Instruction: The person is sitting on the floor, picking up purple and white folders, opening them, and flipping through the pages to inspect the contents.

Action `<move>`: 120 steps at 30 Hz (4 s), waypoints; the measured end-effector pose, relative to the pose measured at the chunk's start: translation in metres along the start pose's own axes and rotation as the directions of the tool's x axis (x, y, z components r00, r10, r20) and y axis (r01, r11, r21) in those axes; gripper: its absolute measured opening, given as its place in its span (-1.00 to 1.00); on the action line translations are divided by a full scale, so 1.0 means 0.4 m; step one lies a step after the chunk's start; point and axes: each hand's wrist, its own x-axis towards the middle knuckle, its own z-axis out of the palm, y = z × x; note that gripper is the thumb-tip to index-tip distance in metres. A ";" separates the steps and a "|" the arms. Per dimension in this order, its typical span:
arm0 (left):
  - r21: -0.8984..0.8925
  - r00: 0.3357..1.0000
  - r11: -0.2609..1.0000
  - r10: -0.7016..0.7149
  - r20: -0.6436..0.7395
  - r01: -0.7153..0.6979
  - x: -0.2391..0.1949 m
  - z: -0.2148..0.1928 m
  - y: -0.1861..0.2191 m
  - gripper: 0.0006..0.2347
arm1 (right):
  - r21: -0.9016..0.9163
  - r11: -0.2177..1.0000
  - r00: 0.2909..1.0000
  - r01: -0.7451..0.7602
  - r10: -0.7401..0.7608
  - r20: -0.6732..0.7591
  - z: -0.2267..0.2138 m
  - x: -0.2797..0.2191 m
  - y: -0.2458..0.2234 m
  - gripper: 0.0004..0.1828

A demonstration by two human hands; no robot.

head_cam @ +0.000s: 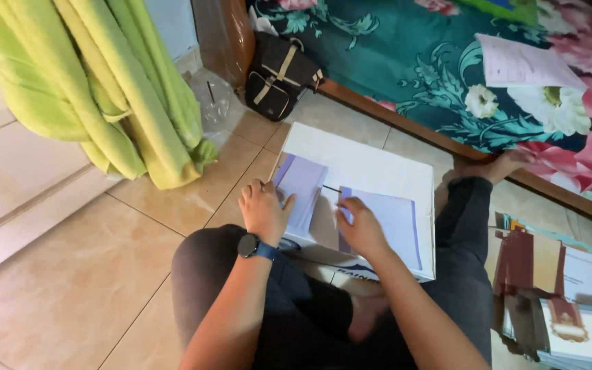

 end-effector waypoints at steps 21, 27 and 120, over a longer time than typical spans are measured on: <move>0.025 0.996 0.999 -0.030 0.085 0.028 -0.024 0.057 0.024 -0.44 | 0.005 0.999 0.988 -0.042 0.041 0.150 0.075 0.010 -0.110 -0.61; -0.320 0.992 0.947 0.053 0.110 -0.015 -0.038 -0.067 0.150 -0.75 | 0.594 0.721 0.932 -0.356 0.318 0.173 0.094 0.004 0.009 -0.34; -0.616 0.722 0.524 0.684 -0.107 -0.588 -0.107 -0.098 0.210 -0.73 | 0.639 0.575 0.811 -0.511 0.570 0.135 -0.058 -0.034 0.210 -0.56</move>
